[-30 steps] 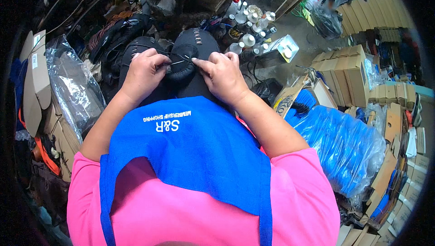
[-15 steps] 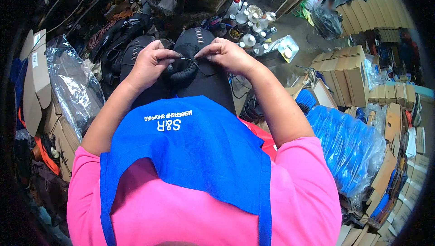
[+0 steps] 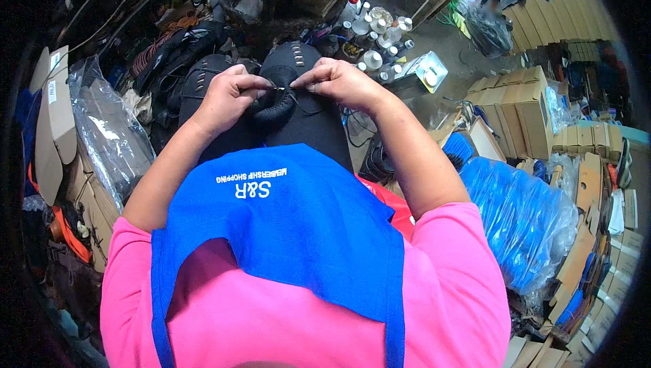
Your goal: Hand sewing the rim of a black shoe component.
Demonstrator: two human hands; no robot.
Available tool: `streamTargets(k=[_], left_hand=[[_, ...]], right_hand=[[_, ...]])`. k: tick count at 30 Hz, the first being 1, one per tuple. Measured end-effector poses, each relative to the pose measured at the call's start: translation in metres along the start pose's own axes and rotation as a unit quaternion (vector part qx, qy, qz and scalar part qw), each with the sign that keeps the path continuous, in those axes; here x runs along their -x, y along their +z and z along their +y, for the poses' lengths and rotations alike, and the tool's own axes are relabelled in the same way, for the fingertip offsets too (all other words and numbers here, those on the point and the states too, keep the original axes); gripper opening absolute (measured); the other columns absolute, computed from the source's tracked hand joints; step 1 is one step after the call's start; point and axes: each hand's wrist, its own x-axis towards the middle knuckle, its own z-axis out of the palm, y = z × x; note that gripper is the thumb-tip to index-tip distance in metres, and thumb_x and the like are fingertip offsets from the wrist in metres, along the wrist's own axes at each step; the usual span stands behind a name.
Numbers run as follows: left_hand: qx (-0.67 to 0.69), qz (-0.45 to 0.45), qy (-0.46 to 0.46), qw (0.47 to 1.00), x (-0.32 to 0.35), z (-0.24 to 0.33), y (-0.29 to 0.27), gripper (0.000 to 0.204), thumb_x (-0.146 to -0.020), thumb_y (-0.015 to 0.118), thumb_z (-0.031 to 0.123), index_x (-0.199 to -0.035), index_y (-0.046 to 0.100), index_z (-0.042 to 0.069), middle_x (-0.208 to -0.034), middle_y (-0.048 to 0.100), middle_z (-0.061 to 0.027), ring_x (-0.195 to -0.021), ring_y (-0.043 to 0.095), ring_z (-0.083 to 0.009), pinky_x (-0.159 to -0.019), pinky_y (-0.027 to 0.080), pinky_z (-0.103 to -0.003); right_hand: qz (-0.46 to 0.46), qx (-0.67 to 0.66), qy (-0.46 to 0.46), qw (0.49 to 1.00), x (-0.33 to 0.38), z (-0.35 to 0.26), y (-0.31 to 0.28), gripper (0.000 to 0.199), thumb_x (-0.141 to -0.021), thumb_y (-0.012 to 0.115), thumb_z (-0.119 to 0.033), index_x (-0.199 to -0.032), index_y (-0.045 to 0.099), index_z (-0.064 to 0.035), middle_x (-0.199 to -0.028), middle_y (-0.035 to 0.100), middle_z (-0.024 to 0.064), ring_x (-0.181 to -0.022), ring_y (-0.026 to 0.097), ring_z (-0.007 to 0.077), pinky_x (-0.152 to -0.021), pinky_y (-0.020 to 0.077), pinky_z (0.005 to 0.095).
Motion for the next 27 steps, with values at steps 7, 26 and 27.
streamTargets(k=[7,26,27], left_hand=[[0.027,-0.022,-0.024,0.999,-0.005,-0.002,0.006,0.02,-0.072,0.068,0.002,-0.091,0.071,0.008,-0.074,0.055,-0.0071,-0.072,0.056,-0.0208,-0.067,0.045,-0.031],[0.132,0.007,-0.027,0.991,0.002,0.001,0.018,0.025,-0.076,0.065,-0.002,-0.1,0.067,0.005,-0.084,0.059,-0.0031,-0.079,0.057,-0.0144,-0.073,0.045,-0.026],[0.183,0.015,-0.027,0.983,0.001,0.002,0.021,0.025,-0.077,0.065,-0.001,-0.101,0.066,0.003,-0.084,0.059,-0.0018,-0.079,0.056,-0.0121,-0.073,0.045,-0.025]], right_hand=[[-0.033,-0.009,-0.027,0.999,-0.005,0.007,-0.004,0.026,-0.083,0.063,-0.012,-0.109,0.069,-0.0116,-0.086,0.049,-0.0006,-0.086,0.048,0.0114,-0.078,0.0398,0.0244],[0.048,-0.197,0.008,0.979,0.003,0.016,0.02,0.028,-0.082,0.067,-0.008,-0.11,0.065,-0.0039,-0.096,0.065,0.0021,-0.087,0.058,0.0072,-0.079,0.046,0.0222],[0.046,-0.202,0.008,0.978,0.002,0.015,0.021,0.028,-0.082,0.067,-0.008,-0.11,0.065,-0.0033,-0.096,0.066,0.0021,-0.086,0.058,0.0068,-0.078,0.0462,0.0219]])
